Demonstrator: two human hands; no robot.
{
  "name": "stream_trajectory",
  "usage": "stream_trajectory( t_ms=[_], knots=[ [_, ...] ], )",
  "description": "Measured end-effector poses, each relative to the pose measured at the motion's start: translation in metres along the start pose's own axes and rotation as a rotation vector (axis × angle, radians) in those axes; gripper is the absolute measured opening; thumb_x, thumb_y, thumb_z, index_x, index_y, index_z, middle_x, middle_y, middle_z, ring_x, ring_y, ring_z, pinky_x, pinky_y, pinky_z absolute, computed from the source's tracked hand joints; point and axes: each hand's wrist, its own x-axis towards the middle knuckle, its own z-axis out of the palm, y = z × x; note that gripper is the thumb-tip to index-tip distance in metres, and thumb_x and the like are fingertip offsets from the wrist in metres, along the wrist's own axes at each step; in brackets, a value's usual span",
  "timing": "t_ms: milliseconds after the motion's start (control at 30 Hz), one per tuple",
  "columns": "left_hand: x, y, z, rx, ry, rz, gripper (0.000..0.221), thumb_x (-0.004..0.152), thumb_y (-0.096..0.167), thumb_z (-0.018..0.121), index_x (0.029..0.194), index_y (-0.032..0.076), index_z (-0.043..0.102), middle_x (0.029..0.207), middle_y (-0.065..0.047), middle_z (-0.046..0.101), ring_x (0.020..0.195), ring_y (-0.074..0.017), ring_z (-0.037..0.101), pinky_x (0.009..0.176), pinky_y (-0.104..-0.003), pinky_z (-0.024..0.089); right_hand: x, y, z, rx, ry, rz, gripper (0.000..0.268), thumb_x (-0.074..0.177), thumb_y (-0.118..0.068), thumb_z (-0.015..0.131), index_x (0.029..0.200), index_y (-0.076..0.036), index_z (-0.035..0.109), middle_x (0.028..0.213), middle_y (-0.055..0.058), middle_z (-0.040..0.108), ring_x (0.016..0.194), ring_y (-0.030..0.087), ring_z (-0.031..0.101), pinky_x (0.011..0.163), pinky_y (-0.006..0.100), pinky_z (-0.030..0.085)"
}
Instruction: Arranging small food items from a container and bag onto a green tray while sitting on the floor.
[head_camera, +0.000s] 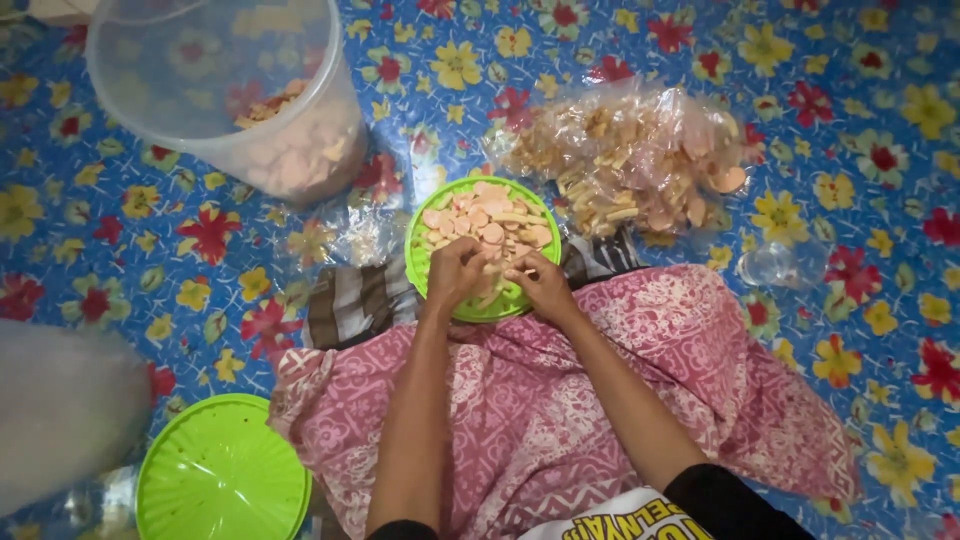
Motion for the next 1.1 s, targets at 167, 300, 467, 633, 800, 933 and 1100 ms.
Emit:
stream_trajectory(
  t_ms=[167, 300, 467, 633, 800, 933, 1100],
  knots=[
    [-0.005, 0.001, -0.002, -0.012, -0.015, -0.023, 0.010, 0.075, 0.018, 0.072, 0.085, 0.017, 0.070, 0.070, -0.008, 0.067, 0.073, -0.0253, 0.066, 0.068, -0.034, 0.051, -0.007, -0.001, -0.001, -0.013, 0.015, -0.055, 0.014, 0.080, -0.020, 0.073, 0.082, -0.007, 0.067, 0.079, 0.008, 0.062, 0.084, 0.022, 0.062, 0.076, 0.034, 0.048],
    [-0.009, 0.004, -0.004, -0.054, -0.038, -0.043, 0.006, 0.078, 0.023, 0.069, 0.080, 0.017, 0.069, 0.065, -0.007, 0.064, 0.068, -0.0216, 0.063, 0.066, -0.032, 0.050, -0.012, -0.004, -0.002, 0.003, 0.033, -0.057, 0.016, 0.080, -0.019, 0.074, 0.079, -0.006, 0.065, 0.077, 0.009, 0.062, 0.082, 0.020, 0.062, 0.073, 0.031, 0.050],
    [-0.008, 0.000, -0.003, -0.050, -0.056, -0.032, 0.010, 0.078, 0.029, 0.070, 0.077, 0.019, 0.069, 0.064, -0.005, 0.064, 0.067, -0.0210, 0.063, 0.067, -0.032, 0.049, -0.016, -0.003, -0.003, 0.020, 0.036, -0.050, 0.017, 0.080, -0.019, 0.074, 0.078, -0.005, 0.065, 0.076, 0.009, 0.062, 0.080, 0.019, 0.062, 0.072, 0.031, 0.051],
    [-0.016, 0.012, -0.009, -0.038, -0.069, -0.031, 0.008, 0.080, 0.025, 0.067, 0.077, 0.018, 0.069, 0.065, -0.005, 0.064, 0.069, -0.0219, 0.064, 0.068, -0.031, 0.050, -0.018, -0.002, -0.003, 0.047, 0.041, -0.044, 0.017, 0.080, -0.018, 0.073, 0.079, -0.004, 0.065, 0.075, 0.009, 0.061, 0.080, 0.018, 0.061, 0.071, 0.032, 0.051],
    [-0.016, 0.022, -0.015, -0.081, -0.095, -0.111, 0.017, 0.083, 0.038, 0.062, 0.078, 0.022, 0.069, 0.066, -0.001, 0.066, 0.071, -0.0171, 0.064, 0.073, -0.031, 0.050, -0.016, 0.005, -0.002, 0.110, 0.046, 0.039, 0.013, 0.083, -0.017, 0.070, 0.086, -0.006, 0.066, 0.081, 0.008, 0.061, 0.080, 0.017, 0.062, 0.068, 0.029, 0.053],
    [-0.024, 0.043, -0.022, -0.088, -0.079, -0.136, 0.017, 0.085, 0.034, 0.059, 0.084, 0.020, 0.070, 0.069, -0.003, 0.067, 0.073, -0.0184, 0.065, 0.074, -0.033, 0.050, -0.014, 0.006, -0.003, 0.147, 0.045, 0.070, 0.012, 0.083, -0.017, 0.070, 0.088, -0.006, 0.066, 0.081, 0.008, 0.060, 0.077, 0.018, 0.062, 0.066, 0.029, 0.053],
    [-0.025, 0.062, -0.026, -0.077, 0.156, 0.025, 0.029, 0.091, 0.022, 0.046, 0.116, 0.016, 0.060, 0.097, -0.018, 0.066, 0.087, -0.0377, 0.064, 0.081, -0.046, 0.049, -0.015, 0.001, -0.002, 0.152, 0.063, 0.137, 0.013, 0.083, -0.019, 0.070, 0.090, -0.008, 0.067, 0.078, 0.007, 0.063, 0.072, 0.017, 0.064, 0.062, 0.027, 0.054]
  ],
)
